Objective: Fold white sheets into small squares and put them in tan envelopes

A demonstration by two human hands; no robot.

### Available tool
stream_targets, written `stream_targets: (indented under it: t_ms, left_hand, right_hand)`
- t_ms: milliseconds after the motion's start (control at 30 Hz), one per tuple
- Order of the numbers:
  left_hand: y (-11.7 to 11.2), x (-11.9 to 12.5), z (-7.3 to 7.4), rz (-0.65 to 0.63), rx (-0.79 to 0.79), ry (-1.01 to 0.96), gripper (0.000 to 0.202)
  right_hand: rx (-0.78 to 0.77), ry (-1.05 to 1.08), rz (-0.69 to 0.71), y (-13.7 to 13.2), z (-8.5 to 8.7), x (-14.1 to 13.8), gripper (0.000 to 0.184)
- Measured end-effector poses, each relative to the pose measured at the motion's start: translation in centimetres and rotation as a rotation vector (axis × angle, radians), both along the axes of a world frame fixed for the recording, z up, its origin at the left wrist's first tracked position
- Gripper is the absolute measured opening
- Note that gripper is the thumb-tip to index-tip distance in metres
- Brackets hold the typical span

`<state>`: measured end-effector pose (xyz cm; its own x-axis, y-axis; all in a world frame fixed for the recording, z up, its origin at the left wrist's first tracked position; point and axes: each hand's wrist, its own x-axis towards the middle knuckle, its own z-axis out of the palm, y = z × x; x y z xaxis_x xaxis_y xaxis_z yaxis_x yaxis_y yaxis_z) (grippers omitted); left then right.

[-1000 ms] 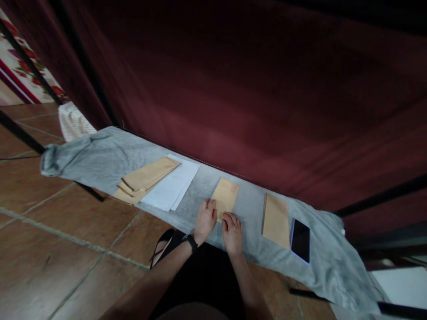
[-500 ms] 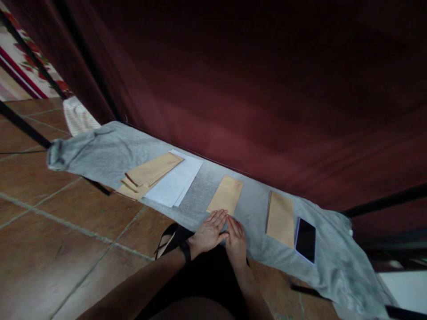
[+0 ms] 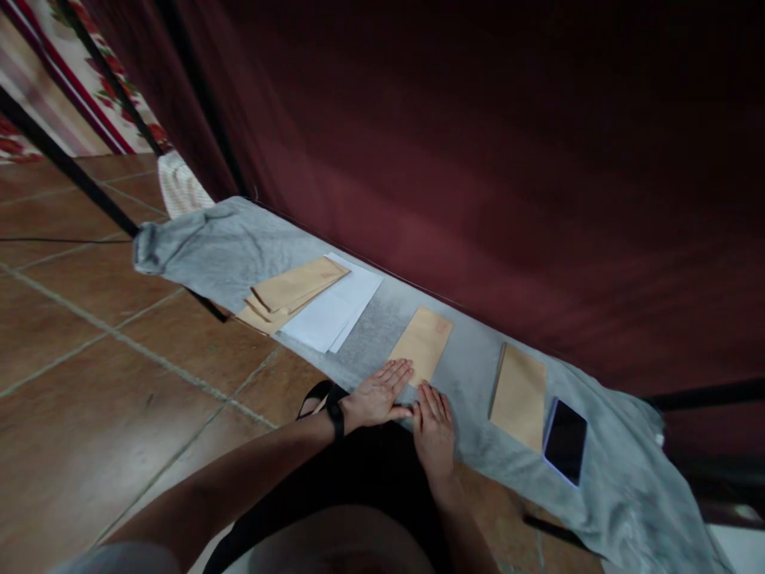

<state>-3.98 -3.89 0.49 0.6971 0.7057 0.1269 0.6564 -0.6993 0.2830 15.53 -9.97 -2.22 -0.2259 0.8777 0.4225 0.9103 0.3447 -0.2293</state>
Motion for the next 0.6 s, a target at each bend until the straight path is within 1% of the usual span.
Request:
stream_targets:
  t_ms: [200, 400, 600]
  left_hand:
    - [-0.07, -0.33, -0.19, 0.017, 0.048, -0.007, 0.091]
    - [-0.06, -0.40, 0.04, -0.023, 0.068, -0.005, 0.084]
    - [-0.13, -0.44, 0.02, -0.018, 0.048, -0.007, 0.086]
  right_hand:
    - [0.041, 0.000, 0.021, 0.05, -0.39, 0.24, 0.042]
    - [-0.020, -0.051, 0.024, 0.03, 0.15, -0.07, 0.044]
    - [-0.023, -0.037, 0.018, 0.12, 0.40, -0.31, 0.045]
